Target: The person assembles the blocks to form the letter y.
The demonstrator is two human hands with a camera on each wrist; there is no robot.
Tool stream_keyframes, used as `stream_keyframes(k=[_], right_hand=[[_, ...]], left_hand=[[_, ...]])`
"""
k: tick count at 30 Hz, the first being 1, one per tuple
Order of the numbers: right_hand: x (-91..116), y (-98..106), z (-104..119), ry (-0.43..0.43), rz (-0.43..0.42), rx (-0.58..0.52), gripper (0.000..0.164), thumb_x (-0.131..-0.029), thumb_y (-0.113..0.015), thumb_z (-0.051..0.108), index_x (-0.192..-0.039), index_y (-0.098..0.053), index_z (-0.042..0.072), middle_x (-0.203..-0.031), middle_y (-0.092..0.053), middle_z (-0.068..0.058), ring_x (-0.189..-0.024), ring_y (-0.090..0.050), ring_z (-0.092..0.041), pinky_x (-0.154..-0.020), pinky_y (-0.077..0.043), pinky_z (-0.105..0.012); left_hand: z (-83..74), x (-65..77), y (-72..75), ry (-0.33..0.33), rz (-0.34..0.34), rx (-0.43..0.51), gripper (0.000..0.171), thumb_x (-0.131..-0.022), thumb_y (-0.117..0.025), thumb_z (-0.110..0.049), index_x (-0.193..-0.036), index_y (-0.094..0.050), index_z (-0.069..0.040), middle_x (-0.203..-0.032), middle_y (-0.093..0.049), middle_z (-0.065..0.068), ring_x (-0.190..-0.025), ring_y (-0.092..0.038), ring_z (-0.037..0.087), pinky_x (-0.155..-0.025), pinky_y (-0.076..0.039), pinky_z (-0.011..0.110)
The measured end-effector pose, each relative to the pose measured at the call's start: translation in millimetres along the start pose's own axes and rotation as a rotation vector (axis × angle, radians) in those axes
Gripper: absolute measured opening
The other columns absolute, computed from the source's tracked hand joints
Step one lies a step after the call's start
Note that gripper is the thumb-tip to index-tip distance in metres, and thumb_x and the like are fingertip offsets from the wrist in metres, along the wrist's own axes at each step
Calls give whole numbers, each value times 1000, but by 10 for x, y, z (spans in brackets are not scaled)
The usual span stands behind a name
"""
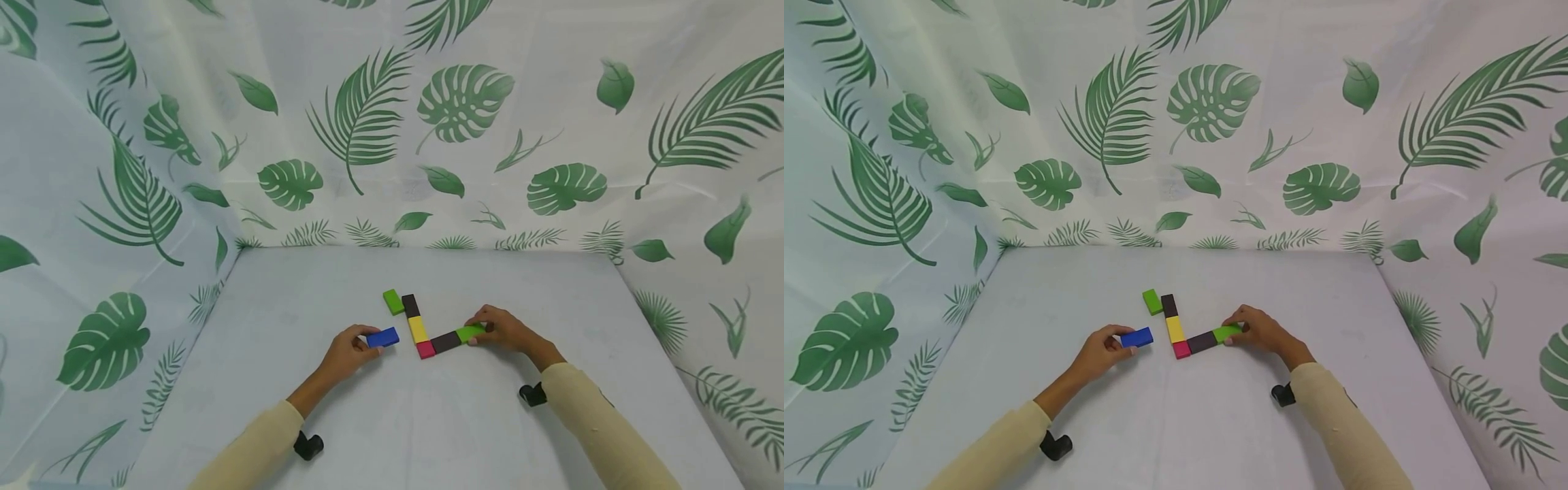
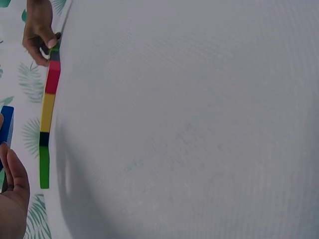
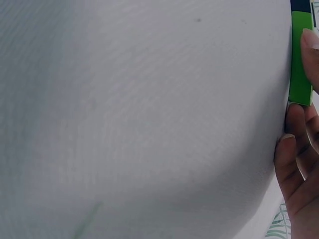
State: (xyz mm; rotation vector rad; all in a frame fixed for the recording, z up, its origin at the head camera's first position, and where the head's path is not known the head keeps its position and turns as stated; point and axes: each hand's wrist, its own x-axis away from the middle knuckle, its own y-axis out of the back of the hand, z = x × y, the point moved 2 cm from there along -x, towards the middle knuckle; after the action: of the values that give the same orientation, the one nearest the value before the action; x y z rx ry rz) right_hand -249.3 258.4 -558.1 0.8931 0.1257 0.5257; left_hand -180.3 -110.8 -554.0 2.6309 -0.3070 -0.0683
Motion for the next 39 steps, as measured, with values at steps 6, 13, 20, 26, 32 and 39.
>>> stream_keyframes(k=[6,13,20,26,32,39], right_hand=[[-15,-8,-20,-16,11,-6,39,-84,-81,32,-119,-74,17,-107,-61,1,-90,-52,-15,-80,-44,-30],[-19,-1,-13,-7,17,6,39,-84,-81,32,-119,-74,16,-106,-61,0,-90,-51,-16,-79,-44,-31],[-1,11,-4,0,11,12,39,-84,-81,31,-119,-74,16,-107,-61,0,-92,-52,-16,-81,-46,-32],[-5,6,-5,-3,8,13,39,-83,-82,32,-118,-74,17,-107,-62,1,-91,-53,-15,-81,-46,-32],[-6,4,-3,-6,7,13,40,-83,-82,32,-119,-74,16,-107,-62,0,-90,-53,-16,-80,-45,-31],[-1,2,-18,-11,9,21,40,-83,-81,32,-119,-74,17,-108,-62,1,-92,-53,-16,-82,-46,-33]], left_hand=[[0,13,-51,21,9,-6,40,-88,-78,-29,-122,-68,-10,-107,-67,6,-76,-58,11,-58,-48,23],[-15,26,-86,18,26,-24,39,-87,-78,-29,-121,-69,-13,-110,-65,3,-77,-59,10,-60,-49,22],[-37,20,-98,3,9,-56,38,-87,-79,-28,-121,-70,-13,-111,-66,3,-79,-59,10,-61,-49,22],[-27,15,-120,-17,24,-57,37,-88,-78,-28,-121,-70,-12,-111,-67,4,-80,-60,10,-64,-50,21],[-13,22,-158,-25,56,-90,38,-89,-78,-28,-122,-69,-12,-108,-67,3,-80,-58,9,-66,-50,20],[-15,15,-208,-26,78,-131,37,-89,-77,-26,-123,-69,-13,-105,-66,1,-81,-58,7,-68,-49,20]])
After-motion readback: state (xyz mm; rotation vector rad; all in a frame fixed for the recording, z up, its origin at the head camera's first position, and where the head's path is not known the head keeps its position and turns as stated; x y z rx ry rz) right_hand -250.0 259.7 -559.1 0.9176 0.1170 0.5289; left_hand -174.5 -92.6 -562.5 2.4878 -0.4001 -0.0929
